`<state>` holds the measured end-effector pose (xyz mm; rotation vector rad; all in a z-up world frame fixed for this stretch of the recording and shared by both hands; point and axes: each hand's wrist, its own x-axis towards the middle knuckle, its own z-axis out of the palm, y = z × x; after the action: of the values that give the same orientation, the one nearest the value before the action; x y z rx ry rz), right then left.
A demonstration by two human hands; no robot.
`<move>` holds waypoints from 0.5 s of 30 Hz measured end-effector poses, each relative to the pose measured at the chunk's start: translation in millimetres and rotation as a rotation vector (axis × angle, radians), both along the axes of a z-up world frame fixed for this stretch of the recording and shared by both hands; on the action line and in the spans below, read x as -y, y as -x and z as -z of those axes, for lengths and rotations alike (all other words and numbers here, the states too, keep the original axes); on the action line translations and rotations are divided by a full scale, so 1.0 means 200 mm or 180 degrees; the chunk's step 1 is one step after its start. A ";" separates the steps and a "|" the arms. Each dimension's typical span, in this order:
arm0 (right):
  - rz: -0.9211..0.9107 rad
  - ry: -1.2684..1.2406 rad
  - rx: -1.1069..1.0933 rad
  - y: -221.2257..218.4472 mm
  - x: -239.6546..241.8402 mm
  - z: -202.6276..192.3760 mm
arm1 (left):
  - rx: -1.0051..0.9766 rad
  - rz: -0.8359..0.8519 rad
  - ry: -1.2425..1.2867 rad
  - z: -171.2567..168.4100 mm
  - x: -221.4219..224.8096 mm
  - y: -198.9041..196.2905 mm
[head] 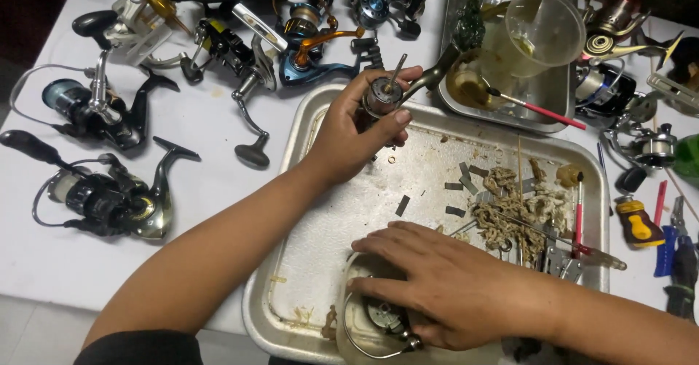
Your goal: The person is disassembling, cleaning, and reassembling a fishing reel using a screwdriver and tweezers on a workbench.
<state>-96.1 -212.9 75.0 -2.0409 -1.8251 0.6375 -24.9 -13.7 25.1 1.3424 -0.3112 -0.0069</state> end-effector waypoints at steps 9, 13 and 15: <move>-0.0054 -0.0090 -0.0370 0.02 0.04 0.00 | -0.0033 0.0022 0.0011 0.01 0.00 -0.01; 0.0119 -0.0402 -0.0807 -0.01 0.10 -0.12 | -0.0144 -0.0007 -0.0014 0.00 0.00 0.00; 0.0521 -0.0657 -0.1386 -0.05 0.19 -0.13 | -0.0151 -0.0035 -0.0047 -0.02 0.01 0.00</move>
<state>-86.4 -251.8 101.0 -1.7296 -1.3969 0.7427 -24.5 -15.4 28.5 1.3565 -0.2643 -0.0318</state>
